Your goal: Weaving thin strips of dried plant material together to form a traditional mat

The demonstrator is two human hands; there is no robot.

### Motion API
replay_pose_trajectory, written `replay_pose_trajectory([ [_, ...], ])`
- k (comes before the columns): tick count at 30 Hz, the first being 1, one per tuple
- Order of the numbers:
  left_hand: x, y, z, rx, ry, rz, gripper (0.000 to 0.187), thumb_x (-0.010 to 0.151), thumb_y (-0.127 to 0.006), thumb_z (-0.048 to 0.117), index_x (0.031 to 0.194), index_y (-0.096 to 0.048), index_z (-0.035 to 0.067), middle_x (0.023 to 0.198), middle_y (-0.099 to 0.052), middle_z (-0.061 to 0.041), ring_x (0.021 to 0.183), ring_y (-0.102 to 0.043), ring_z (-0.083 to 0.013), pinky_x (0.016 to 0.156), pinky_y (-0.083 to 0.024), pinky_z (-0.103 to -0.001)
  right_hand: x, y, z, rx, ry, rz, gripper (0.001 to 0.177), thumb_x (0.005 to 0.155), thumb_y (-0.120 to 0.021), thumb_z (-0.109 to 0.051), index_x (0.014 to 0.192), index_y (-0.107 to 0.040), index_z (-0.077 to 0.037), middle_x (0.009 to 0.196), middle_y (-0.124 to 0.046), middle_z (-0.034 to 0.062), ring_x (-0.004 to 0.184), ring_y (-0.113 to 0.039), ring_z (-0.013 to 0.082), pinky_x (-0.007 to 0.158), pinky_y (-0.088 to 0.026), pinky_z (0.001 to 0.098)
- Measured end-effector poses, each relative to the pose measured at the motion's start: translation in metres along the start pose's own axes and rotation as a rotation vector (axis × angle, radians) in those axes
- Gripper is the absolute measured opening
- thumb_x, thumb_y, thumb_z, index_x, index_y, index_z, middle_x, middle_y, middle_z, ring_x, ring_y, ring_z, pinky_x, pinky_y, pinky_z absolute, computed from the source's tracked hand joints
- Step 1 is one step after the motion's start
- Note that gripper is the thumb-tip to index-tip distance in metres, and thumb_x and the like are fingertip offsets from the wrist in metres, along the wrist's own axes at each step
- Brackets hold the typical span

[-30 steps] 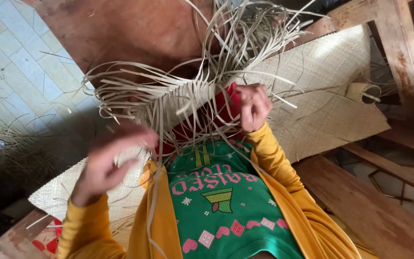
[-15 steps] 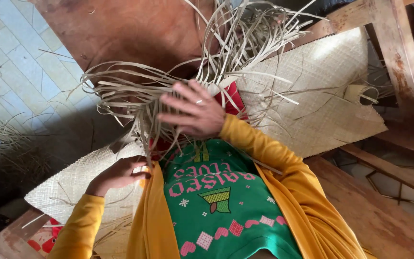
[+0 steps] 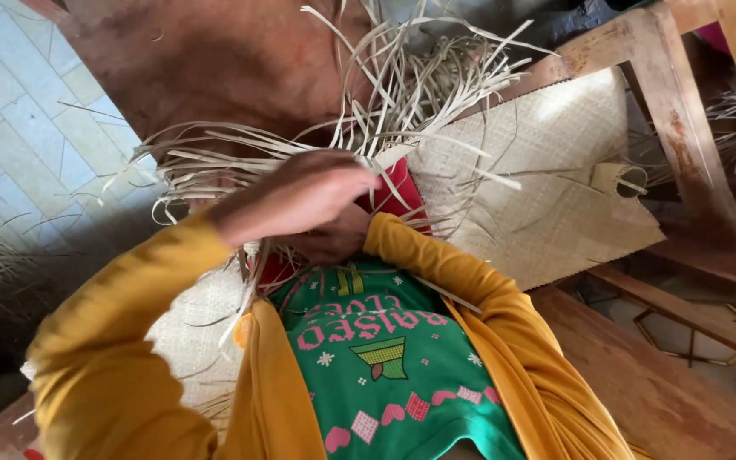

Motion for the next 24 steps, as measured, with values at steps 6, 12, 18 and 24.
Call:
replay_pose_trajectory([
  [6, 0.076, -0.077, -0.094, -0.097, 0.239, -0.222, 0.037, 0.085, -0.045, -0.021, 0.109, -0.059, 0.002, 0.108, -0.065, -0.013, 0.072, -0.060, -0.0207, 0.062, -0.054, -0.036, 0.006, 0.118, -0.041, -0.299, -0.148, 0.551, 0.017, 0.089, -0.064, -0.014, 0.099, -0.075, -0.007, 0.098, -0.065, 0.0056, 0.086, -0.066, 0.0242, 0.084, -0.055, 0.0447],
  [12, 0.080, -0.060, -0.109, -0.044, 0.230, -0.244, 0.017, 0.086, -0.056, -0.013, 0.089, -0.062, 0.003, 0.093, -0.070, -0.009, 0.068, -0.063, -0.0202, 0.059, -0.054, -0.038, -0.033, 0.103, -0.005, -0.197, -0.720, 0.527, 0.030, 0.089, -0.080, -0.012, 0.115, -0.072, 0.001, 0.121, -0.061, 0.0123, 0.108, -0.059, 0.0297, 0.096, -0.051, 0.0399],
  [18, 0.082, -0.086, -0.133, 0.439, -0.068, -0.209, 0.010, 0.079, -0.068, 0.001, 0.072, -0.063, 0.007, 0.081, -0.073, -0.006, 0.079, -0.064, -0.0268, 0.104, -0.043, -0.051, -0.034, 0.081, -0.004, -0.159, -0.671, 0.491, 0.026, 0.086, -0.076, 0.002, 0.112, -0.074, 0.000, 0.121, -0.067, 0.0112, 0.106, -0.066, 0.0296, 0.096, -0.052, 0.0375],
  [24, 0.083, -0.090, -0.148, 0.712, -0.042, -0.212, 0.022, 0.082, -0.067, 0.008, 0.060, -0.067, 0.011, 0.061, -0.068, -0.010, 0.059, -0.059, -0.0299, 0.096, -0.038, -0.056, -0.034, 0.080, -0.001, -0.215, -0.673, 0.474, 0.027, 0.082, -0.073, 0.004, 0.108, -0.075, -0.001, 0.121, -0.068, 0.0101, 0.102, -0.065, 0.0277, 0.094, -0.052, 0.0369],
])
Point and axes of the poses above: each hand's wrist, its own x-axis towards the middle knuckle, its own y-axis out of the back of the hand, z = x × y, the point moved 4 cm from there along x, towards the middle knuckle
